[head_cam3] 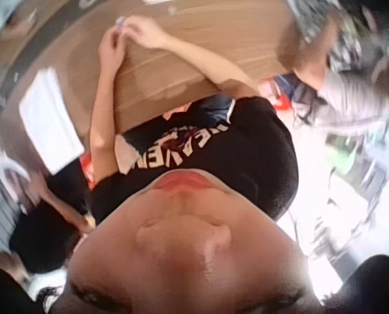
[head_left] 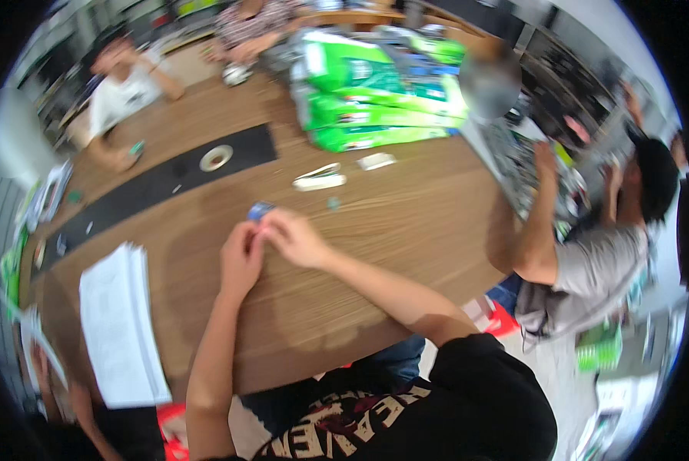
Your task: The person manipulates a small white plastic components and a small blue box, fitting small metal or plastic parts into the white component by hand.
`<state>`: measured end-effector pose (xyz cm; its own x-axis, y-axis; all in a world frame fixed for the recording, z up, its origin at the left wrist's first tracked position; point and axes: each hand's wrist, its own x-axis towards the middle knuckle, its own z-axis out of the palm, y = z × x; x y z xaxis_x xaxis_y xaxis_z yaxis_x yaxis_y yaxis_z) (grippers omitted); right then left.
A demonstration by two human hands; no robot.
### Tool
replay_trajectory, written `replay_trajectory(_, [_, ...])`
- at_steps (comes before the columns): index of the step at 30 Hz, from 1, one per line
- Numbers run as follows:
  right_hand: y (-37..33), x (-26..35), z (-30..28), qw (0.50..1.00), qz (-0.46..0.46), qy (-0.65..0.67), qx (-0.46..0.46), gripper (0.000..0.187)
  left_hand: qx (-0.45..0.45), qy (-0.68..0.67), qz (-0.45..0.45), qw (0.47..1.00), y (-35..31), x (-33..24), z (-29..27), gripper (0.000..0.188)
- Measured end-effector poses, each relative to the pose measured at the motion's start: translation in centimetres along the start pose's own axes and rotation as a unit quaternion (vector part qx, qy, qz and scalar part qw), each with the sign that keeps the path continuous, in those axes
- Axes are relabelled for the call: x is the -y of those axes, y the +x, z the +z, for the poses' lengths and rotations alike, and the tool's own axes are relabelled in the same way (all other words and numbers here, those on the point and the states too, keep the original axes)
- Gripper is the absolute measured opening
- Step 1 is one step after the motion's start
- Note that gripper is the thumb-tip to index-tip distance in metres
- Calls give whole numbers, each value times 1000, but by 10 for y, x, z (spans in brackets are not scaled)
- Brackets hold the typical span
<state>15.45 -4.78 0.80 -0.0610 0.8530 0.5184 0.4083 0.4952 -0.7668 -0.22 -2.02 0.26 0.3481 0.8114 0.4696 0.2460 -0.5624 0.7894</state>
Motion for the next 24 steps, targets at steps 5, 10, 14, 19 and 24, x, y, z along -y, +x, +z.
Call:
replay_trajectory(5, [-8, -8, 0, 1000, -8, 16, -19, 12, 27, 24, -2, 999, -4, -7, 6, 11])
replay_trajectory(10, [-8, -6, 10, 998, -36, 53, -28, 8, 21, -9, -1, 1000, -11, -3, -2, 5])
replay_trajectory(14, [-8, -4, 1, 999, -11, 47, -20, 7, 22, -33, -1, 999, -7, -1, 5, 4])
replay_trajectory(19, [-1, -6, 7, 999, 1, 53, 14, 8, 27, -38, 21, 999, -5, 4, -2, 7])
replay_trajectory(24, [-2, -12, 13, 998, -45, -39, -29, 15, 18, 47, 39, 998, -4, -3, -7, 8])
